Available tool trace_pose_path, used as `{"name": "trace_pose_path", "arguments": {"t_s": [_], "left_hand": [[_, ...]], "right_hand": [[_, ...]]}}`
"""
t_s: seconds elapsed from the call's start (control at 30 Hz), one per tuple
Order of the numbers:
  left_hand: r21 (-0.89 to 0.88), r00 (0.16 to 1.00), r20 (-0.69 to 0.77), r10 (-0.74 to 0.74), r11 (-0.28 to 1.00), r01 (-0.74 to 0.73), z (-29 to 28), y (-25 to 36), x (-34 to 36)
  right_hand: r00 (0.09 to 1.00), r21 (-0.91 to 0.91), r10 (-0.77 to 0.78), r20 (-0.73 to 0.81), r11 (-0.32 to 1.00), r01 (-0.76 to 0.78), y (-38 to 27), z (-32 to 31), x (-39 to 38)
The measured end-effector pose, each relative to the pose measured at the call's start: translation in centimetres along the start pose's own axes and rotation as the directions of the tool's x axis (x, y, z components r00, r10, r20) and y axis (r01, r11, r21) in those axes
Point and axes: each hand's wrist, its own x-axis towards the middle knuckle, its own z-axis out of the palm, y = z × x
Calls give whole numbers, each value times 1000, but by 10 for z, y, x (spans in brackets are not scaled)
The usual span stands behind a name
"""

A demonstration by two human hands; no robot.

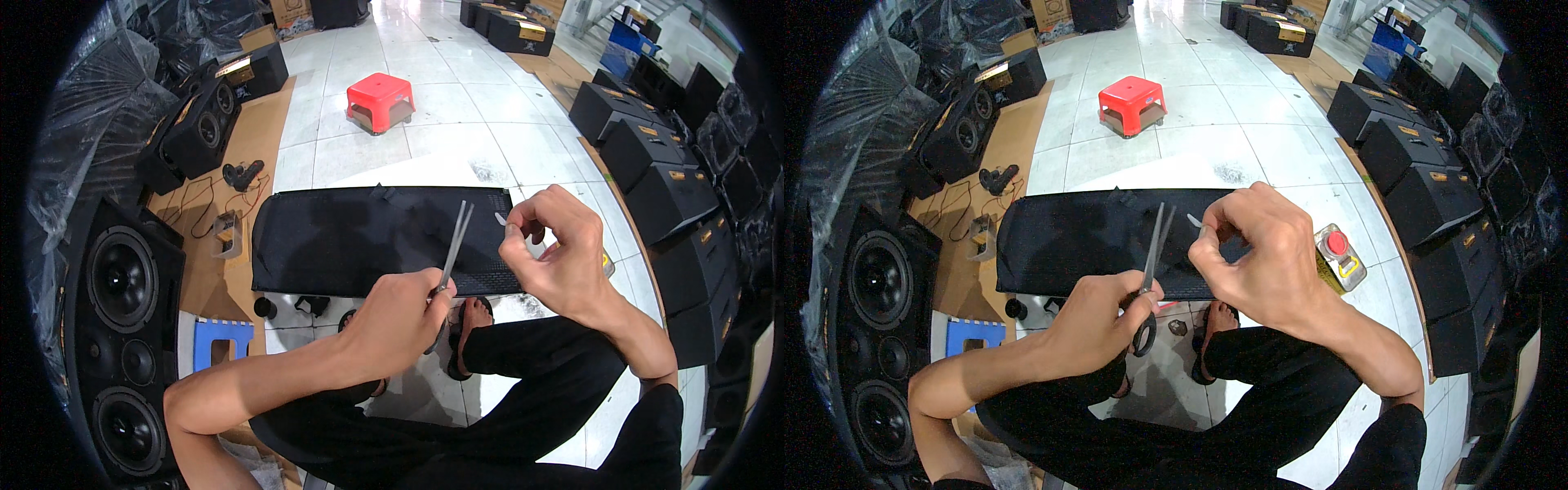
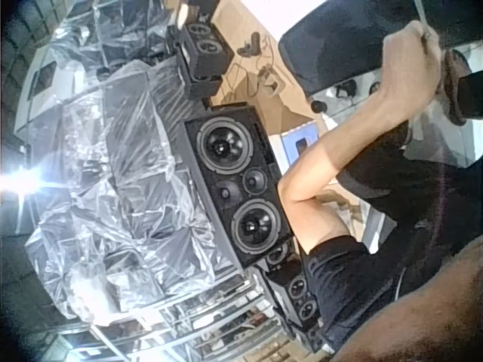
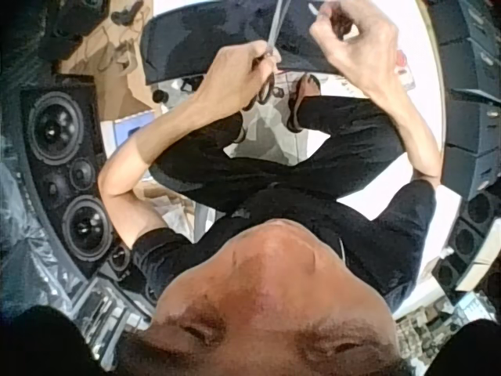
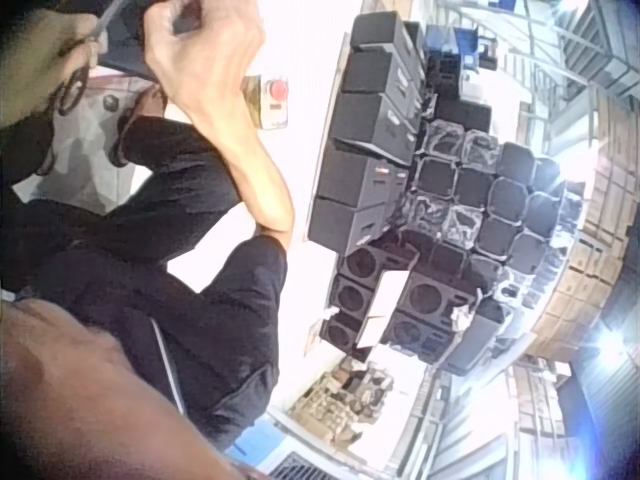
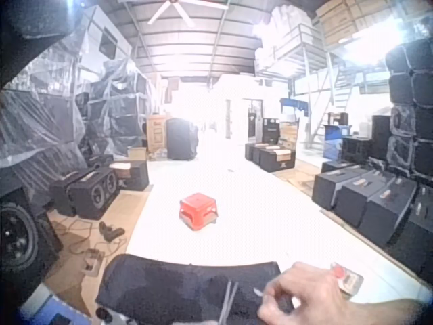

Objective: The person uses scissors to trim the edges of a black fabric cover placed on a white surface. They repeatedly adjust the fabric and cut along the perimeter, removing excess material.

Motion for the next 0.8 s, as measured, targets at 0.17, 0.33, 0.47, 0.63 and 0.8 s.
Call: {"name": "trace_pose_path", "arguments": {"t_s": [0.17, 0.33, 0.47, 0.63, 0.8], "left_hand": [[-89, 997, -47, -58, 995, 54, -1, -9, -1], [-156, 990, -6, -143, 978, 140, -4, -6, 1], [-184, 985, -32, -167, 970, 158, -5, -6, 0], [-248, 982, -14, -190, 952, 180, -2, -9, 3], [-217, 970, 30, -241, 946, 242, -6, 0, 5]], "right_hand": [[993, 170, 118, 24, 978, -120, -1, -3, 1], [959, 326, 263, 102, 902, -282, -1, -11, 2], [940, 351, 313, 135, 872, -341, 4, -16, 9], [967, 416, 254, 23, 877, -240, 8, -23, 7], [977, 441, 208, 40, 874, -204, 11, -27, 5]]}}
